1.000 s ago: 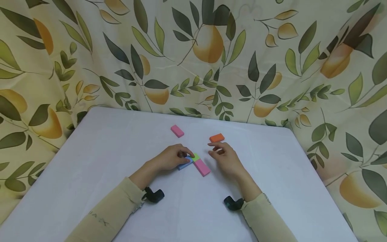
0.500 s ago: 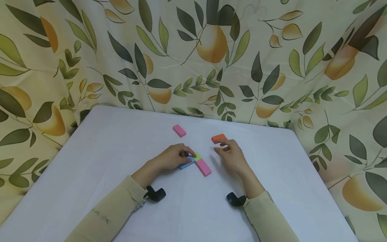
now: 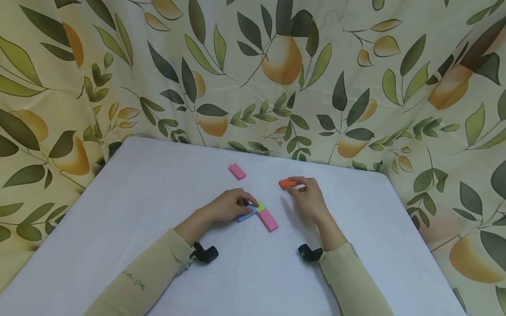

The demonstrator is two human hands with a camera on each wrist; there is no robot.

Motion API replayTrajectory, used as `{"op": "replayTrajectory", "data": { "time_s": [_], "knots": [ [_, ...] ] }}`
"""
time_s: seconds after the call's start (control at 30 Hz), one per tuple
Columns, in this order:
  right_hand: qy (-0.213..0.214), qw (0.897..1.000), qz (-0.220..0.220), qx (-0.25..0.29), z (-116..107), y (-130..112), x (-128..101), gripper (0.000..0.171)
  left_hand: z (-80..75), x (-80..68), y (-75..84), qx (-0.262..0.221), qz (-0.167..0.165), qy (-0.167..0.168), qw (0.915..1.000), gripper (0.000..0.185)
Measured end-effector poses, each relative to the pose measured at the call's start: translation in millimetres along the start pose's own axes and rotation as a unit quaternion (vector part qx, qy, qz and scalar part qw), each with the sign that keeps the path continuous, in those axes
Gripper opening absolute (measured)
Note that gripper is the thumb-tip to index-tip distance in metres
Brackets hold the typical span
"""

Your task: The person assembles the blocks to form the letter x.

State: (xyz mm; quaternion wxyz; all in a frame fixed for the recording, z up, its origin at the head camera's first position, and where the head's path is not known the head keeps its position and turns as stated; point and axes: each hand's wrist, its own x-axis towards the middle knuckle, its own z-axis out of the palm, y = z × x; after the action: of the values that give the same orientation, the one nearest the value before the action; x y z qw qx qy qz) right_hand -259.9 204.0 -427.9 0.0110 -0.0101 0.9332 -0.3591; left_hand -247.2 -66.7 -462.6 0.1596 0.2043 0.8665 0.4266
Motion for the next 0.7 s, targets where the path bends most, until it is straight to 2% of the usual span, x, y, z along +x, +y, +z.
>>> {"op": "replayTrajectory", "data": {
  "time_s": [0.27,0.5,0.7],
  "knots": [
    [0.007,1.0,0.025,0.004,0,3,11,0.038,0.0,-0.4,0.2,0.008,0.0,-0.001,1.0,0.018],
    [-0.003,0.998,0.055,0.013,1,6,20,0.04,-0.5,-0.7,1.4,0.01,0.0,0.002,0.9999,0.018],
    [-0.012,0.998,0.062,0.018,4,11,25,0.04,0.4,-1.7,2.9,0.002,-0.009,0.002,1.0,0.018]
  ]
}}
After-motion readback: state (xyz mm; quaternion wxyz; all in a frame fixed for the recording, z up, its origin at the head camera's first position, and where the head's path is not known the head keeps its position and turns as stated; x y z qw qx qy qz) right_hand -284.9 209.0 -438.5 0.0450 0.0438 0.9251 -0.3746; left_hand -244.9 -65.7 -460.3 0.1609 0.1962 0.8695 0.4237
